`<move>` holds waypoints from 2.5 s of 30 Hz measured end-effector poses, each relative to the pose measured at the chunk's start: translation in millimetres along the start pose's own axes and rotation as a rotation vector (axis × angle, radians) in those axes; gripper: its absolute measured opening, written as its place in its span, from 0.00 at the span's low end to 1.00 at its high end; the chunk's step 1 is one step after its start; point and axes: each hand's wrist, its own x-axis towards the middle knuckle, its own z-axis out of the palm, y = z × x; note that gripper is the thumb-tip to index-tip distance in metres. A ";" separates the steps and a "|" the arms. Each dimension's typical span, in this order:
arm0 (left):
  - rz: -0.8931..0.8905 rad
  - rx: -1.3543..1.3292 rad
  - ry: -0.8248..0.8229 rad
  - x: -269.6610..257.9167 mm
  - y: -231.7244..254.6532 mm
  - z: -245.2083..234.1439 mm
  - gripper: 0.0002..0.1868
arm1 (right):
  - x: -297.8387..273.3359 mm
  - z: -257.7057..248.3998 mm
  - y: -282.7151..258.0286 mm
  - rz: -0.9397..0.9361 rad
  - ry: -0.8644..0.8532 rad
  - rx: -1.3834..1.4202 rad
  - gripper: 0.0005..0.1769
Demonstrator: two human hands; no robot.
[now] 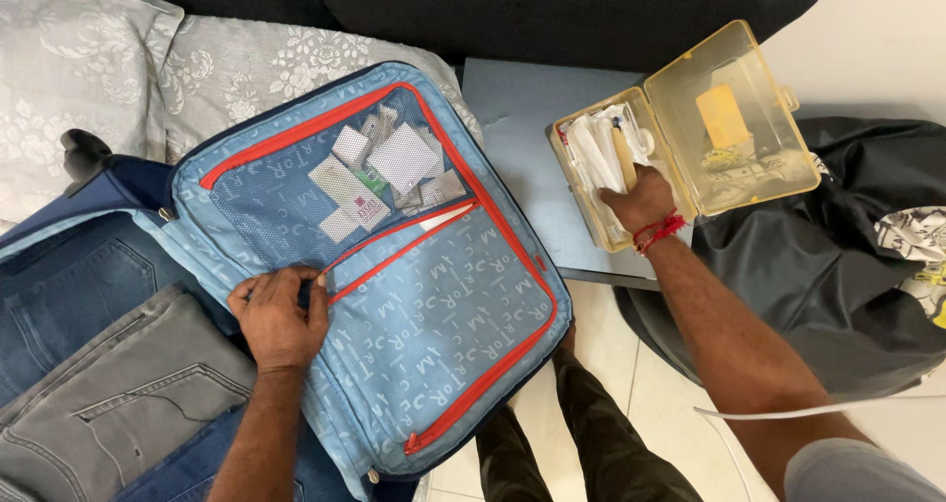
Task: The person places small items from a yellow plastic box into the mesh pocket of an open blue suitcase. After closing and zipping the suitcase, they lift it from the bed and roll it across the tiled floor to a corner of the room.
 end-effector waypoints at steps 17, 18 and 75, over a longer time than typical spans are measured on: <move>0.023 -0.001 0.027 -1.4 -2.0 1.7 0.06 | -9.4 -10.2 29.9 0.116 0.372 0.649 0.28; 0.040 -0.002 0.045 -1.2 -2.4 1.5 0.06 | -15.4 -17.9 25.4 0.181 0.400 0.626 0.28; 0.045 -0.212 0.106 5.9 2.8 -20.7 0.05 | -112.0 236.9 -255.5 -0.042 -0.909 0.856 0.20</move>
